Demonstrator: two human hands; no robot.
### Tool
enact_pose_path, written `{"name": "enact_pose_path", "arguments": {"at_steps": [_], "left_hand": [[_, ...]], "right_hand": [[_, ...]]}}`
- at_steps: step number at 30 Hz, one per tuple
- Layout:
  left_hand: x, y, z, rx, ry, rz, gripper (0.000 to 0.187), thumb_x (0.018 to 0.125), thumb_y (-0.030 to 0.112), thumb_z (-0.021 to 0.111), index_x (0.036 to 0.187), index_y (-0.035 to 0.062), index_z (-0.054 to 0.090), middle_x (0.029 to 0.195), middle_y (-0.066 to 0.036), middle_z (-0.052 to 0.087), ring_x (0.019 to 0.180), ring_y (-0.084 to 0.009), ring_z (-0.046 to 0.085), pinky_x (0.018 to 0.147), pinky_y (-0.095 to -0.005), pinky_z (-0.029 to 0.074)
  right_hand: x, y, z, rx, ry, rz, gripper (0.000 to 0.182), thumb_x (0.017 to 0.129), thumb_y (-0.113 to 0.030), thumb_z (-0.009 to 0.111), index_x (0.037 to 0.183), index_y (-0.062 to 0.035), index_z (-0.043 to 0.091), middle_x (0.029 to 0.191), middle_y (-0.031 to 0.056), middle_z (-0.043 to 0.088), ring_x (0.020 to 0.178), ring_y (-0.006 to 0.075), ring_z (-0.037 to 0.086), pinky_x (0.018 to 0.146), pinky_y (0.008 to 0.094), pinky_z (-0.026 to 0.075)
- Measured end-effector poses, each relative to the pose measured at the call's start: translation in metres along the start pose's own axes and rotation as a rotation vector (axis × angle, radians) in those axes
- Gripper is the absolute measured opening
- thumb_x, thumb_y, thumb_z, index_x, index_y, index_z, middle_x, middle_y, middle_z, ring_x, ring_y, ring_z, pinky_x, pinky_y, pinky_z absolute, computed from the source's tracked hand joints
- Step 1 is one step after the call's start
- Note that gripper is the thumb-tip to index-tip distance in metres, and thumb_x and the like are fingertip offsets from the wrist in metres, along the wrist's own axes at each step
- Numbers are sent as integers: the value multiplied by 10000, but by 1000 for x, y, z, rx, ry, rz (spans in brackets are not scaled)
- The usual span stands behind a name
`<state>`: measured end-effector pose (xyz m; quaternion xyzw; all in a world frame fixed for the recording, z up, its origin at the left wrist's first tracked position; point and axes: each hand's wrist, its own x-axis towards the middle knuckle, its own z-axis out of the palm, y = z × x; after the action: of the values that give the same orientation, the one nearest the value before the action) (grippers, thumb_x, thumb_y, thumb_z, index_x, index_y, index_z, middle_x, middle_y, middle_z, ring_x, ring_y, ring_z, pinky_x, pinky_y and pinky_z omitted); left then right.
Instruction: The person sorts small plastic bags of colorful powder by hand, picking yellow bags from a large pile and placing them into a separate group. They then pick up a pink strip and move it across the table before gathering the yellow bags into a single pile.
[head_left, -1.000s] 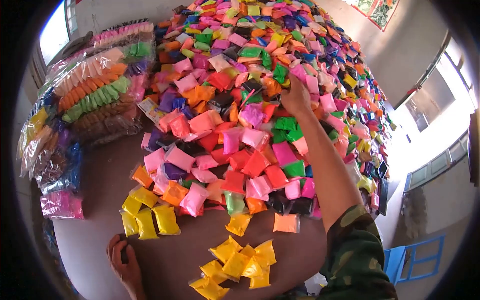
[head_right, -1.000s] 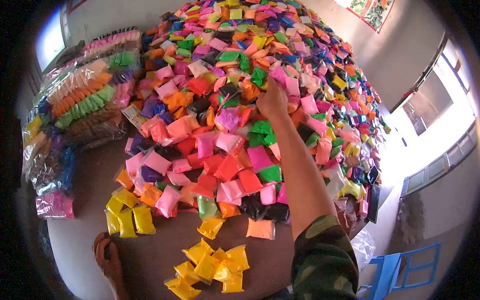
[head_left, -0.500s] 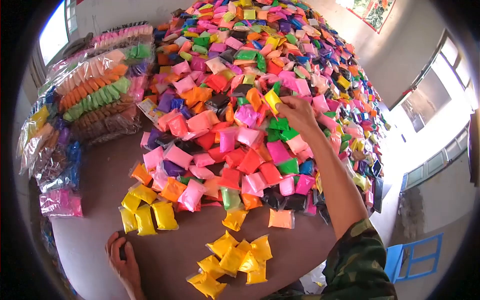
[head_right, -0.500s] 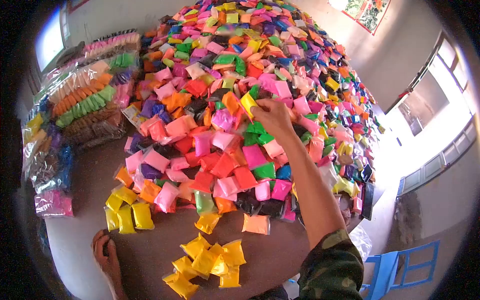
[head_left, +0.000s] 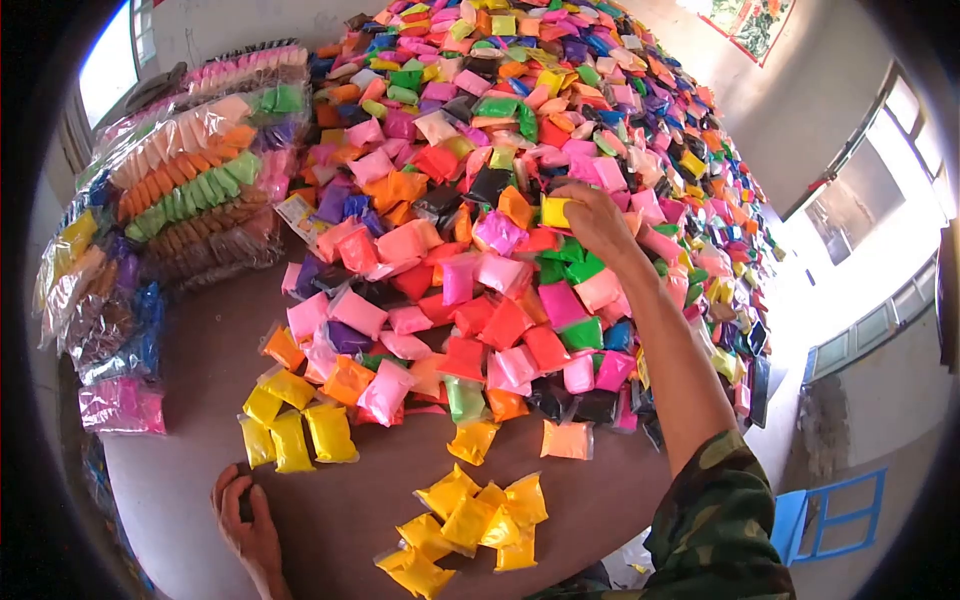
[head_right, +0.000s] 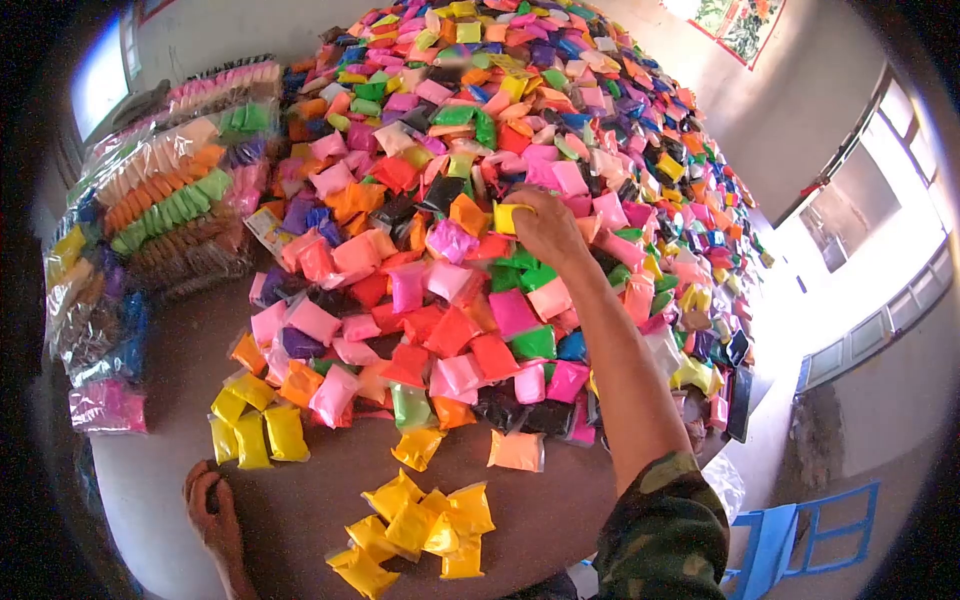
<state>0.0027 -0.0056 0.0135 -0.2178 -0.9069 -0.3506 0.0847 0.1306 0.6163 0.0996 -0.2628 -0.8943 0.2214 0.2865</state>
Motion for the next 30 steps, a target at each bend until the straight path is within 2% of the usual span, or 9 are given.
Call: {"name": "enact_pose_path", "arguments": {"at_steps": [1, 10, 12, 15, 18, 21, 24, 27, 30], "left_hand": [[0, 1, 0, -4, 0, -2, 164, 923, 25, 669, 1083, -10, 674, 1329, -167, 635, 1249, -350, 587, 1099, -437, 458], [-1, 4, 0, 13, 2, -34, 155, 924, 18, 657, 1074, -13, 677, 1331, -171, 637, 1245, -354, 590, 1089, -436, 461], [0, 5, -1, 21, -1, -27, 151, 926, 20, 654, 1072, -16, 675, 1330, -174, 636, 1244, -355, 590, 1088, -439, 460], [1, 7, -2, 18, -8, -15, 150, 929, 24, 651, 1071, -20, 671, 1326, -179, 635, 1242, -358, 590, 1088, -443, 458], [1, 6, -2, 28, -17, -12, 157, 930, 29, 651, 1077, -22, 666, 1324, -182, 635, 1241, -359, 590, 1088, -447, 457], [0, 2, -3, 35, -24, 0, 166, 934, 30, 651, 1091, -22, 664, 1333, -195, 634, 1250, -366, 590, 1108, -450, 446], [-1, -1, -2, 51, -21, 14, 163, 935, 31, 651, 1090, -19, 659, 1339, -189, 633, 1254, -366, 589, 1106, -450, 449], [1, 0, -3, 64, -23, 10, 159, 936, 30, 650, 1087, -16, 657, 1340, -182, 633, 1254, -364, 589, 1102, -447, 454], [-1, -1, -2, 53, -21, 21, 158, 936, 28, 650, 1086, -17, 659, 1337, -181, 636, 1252, -363, 591, 1101, -443, 455]], "right_hand": [[3, 3, 3, -7, 15, -96, 326, 926, -179, 511, 1127, -46, 730, 1177, 197, 723, 1082, 396, 698, 948, 479, 546], [4, -28, -12, -96, -76, 222, 380, 879, -359, 659, 959, -1, 754, 954, 248, 750, 942, 424, 715, 856, 509, 551], [8, -22, -20, -453, -59, 104, 185, 857, -189, 679, 938, -41, 756, 963, 199, 749, 937, 411, 713, 818, 528, 548], [5, -17, -21, -703, 86, -80, 194, 844, -2, 609, 927, -89, 761, 973, 139, 748, 963, 417, 701, 798, 532, 551], [7, -23, -18, -714, 56, -230, 193, 849, -37, 626, 969, -93, 767, 985, 142, 749, 986, 408, 707, 822, 532, 557], [9, -29, 5, -483, 16, -176, 187, 867, -98, 649, 1007, -97, 773, 1013, 168, 751, 1011, 401, 712, 860, 525, 562], [17, -37, 12, -661, -255, 5, 238, 884, -166, 659, 1083, -94, 767, 1086, 188, 754, 1051, 398, 714, 907, 522, 561], [29, -29, 24, -655, -219, 54, 279, 856, -171, 654, 1094, -80, 766, 1108, 228, 751, 1035, 407, 733, 900, 538, 576], [40, -36, 22, -692, -424, 153, 329, 824, -176, 679, 1121, -62, 763, 1169, 225, 745, 1087, 395, 730, 924, 528, 578]]}}
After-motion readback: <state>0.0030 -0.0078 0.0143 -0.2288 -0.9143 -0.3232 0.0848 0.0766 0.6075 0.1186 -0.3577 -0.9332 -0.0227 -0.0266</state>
